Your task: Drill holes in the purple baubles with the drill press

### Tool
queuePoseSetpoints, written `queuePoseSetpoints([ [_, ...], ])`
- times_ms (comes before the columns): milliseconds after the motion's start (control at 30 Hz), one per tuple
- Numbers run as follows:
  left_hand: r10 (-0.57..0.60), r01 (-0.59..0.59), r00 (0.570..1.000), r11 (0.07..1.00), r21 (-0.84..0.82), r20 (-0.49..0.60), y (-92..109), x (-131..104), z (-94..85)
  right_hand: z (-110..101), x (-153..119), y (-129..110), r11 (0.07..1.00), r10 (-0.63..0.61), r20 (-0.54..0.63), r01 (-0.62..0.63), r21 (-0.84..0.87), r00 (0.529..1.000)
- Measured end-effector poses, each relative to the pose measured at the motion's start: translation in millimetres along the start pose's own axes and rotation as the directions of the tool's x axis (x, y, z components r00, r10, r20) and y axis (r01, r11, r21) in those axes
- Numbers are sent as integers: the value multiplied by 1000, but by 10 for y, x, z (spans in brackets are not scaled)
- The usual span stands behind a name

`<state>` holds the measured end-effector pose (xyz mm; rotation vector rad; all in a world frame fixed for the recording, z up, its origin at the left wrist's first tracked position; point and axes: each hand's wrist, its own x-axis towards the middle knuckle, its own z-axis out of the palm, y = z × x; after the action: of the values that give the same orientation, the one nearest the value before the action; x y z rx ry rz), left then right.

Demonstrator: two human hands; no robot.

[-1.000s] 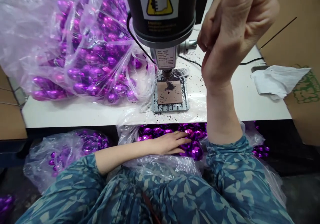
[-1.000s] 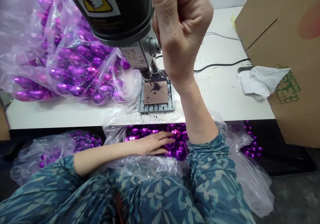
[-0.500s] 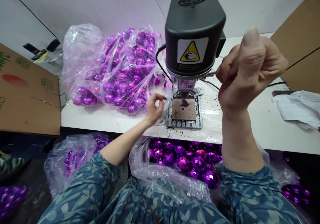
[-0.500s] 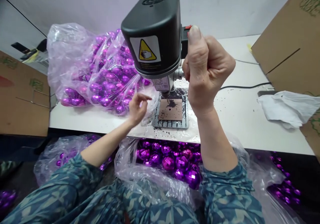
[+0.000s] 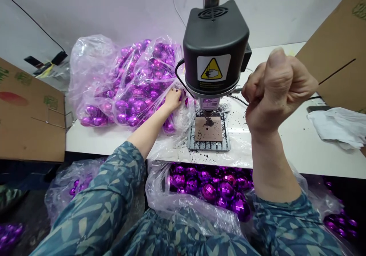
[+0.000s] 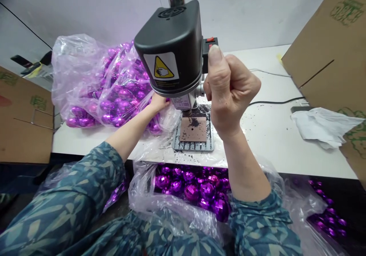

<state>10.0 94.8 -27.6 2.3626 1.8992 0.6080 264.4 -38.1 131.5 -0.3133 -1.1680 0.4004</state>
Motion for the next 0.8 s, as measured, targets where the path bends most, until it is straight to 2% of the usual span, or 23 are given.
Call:
queuePoseSetpoints([
  [100, -55, 46, 998, 979, -201, -37, 69, -256, -132, 3, -17, -24, 1000, -1, 4, 1, -18, 1000],
  [167, -96, 58, 994, 886, -459, -61, 159, -516, -232, 7, -27, -36, 999, 2, 6, -2, -39, 1000],
  [233, -120, 83, 993, 682, -727, 0, 267, -792, -311, 14, -33, -43, 998, -2, 4, 3, -60, 1000],
  [300, -99, 125, 991, 422, -898, 91, 380, -1030, -342, 24, -36, -46, 998, -21, -5, 20, -64, 1000],
  [367, -71, 172, 984, 199, -965, 161, 490, -1197, -314, 32, -39, -49, 998, -36, -9, 35, -48, 999],
  [400, -65, 197, 980, 118, -973, 190, 543, -1254, -278, 35, -41, -52, 998, -37, -7, 37, -44, 999],
  [467, -69, 231, 971, 21, -973, 229, 645, -1324, -173, 34, -45, -56, 998, -25, 4, 25, -65, 1000],
  [567, -94, 221, 971, 7, -975, 219, 781, -1359, 24, 19, -51, -51, 992, -19, 19, 22, -127, 1000],
  [667, -106, 177, 980, 87, -980, 167, 878, -1358, 190, -1, -57, -27, 982, -38, 36, 44, -185, 999],
  [800, -103, 144, 987, 198, -969, 125, 943, -1336, 301, -15, -66, 3, 976, -45, 46, 53, -210, 998],
])
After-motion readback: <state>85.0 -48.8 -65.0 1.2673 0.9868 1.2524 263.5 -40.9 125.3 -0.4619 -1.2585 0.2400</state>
